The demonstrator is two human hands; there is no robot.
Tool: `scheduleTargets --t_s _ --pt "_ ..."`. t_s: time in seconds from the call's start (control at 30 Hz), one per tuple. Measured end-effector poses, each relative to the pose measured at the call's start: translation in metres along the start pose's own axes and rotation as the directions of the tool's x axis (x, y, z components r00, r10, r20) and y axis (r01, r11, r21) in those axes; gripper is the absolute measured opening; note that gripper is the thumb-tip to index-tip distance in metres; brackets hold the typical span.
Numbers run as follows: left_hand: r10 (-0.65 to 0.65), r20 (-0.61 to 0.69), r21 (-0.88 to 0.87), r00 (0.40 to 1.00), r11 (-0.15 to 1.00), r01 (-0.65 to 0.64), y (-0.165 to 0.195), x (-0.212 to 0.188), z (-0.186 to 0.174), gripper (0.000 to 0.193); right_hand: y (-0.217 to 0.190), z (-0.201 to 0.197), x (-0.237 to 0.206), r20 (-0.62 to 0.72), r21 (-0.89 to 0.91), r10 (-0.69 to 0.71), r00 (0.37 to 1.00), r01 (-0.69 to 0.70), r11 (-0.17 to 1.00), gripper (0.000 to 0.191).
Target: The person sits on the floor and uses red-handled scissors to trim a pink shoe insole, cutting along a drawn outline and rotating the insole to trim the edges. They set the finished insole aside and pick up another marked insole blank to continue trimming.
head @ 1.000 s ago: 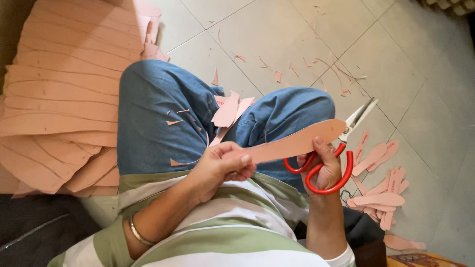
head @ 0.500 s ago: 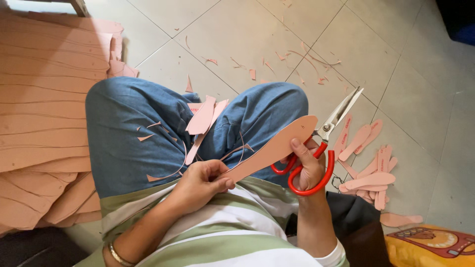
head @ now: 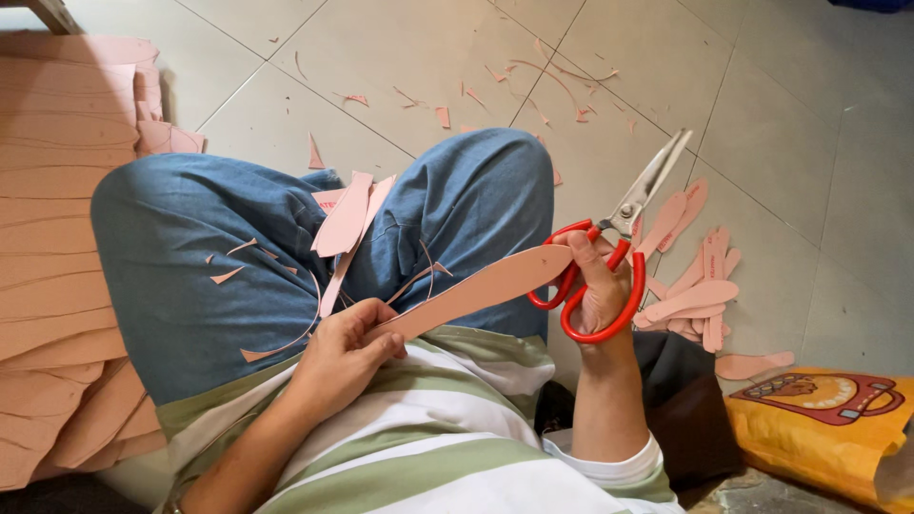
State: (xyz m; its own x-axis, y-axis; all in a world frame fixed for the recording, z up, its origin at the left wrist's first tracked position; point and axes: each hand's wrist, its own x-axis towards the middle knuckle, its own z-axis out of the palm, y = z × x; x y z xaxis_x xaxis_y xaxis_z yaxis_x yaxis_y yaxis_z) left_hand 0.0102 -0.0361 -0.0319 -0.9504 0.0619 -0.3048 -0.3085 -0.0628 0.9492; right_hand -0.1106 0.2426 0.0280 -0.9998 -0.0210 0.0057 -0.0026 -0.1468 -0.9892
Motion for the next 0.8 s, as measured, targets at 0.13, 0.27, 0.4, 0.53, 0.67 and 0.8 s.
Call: scheduleTargets --t_s 0.13,0.27,0.4,0.53,0.67,0.8 --pt "-0.029 0.021 -0.061 0.999 0.998 0.03 -0.013 0.002 0.0 0.025 0.006 -0.001 -0.001 0.062 0.025 0.009 0.998 -0.011 1.0 0.028" --pt "0.046 0.105 -0.316 0.993 0.949 -0.01 -0.02 0.001 0.001 0.032 0.01 -0.005 -0.002 0.069 0.111 0.092 0.993 -0.1 0.989 0.029" --pt "0.025 0.094 -0.325 0.995 0.946 0.007 -0.017 0.001 0.005 0.029 0.008 -0.006 -0.003 0.059 0.064 0.131 0.99 -0.134 0.989 0.026" --pt "0.024 0.073 -0.327 0.997 0.945 0.001 -0.011 0.002 0.008 0.026 0.002 -0.006 -0.002 0.093 0.067 0.12 0.988 -0.126 0.99 0.023" --pt "0.036 0.061 -0.279 0.998 0.96 -0.018 -0.009 0.002 0.007 0.026 -0.002 -0.006 -0.003 0.089 0.058 0.123 0.988 -0.128 0.99 0.022" --pt "0.019 0.064 -0.261 0.998 0.965 -0.001 -0.01 0.002 0.007 0.026 0.001 -0.007 -0.003 0.089 0.085 0.111 0.99 -0.118 0.989 0.022"
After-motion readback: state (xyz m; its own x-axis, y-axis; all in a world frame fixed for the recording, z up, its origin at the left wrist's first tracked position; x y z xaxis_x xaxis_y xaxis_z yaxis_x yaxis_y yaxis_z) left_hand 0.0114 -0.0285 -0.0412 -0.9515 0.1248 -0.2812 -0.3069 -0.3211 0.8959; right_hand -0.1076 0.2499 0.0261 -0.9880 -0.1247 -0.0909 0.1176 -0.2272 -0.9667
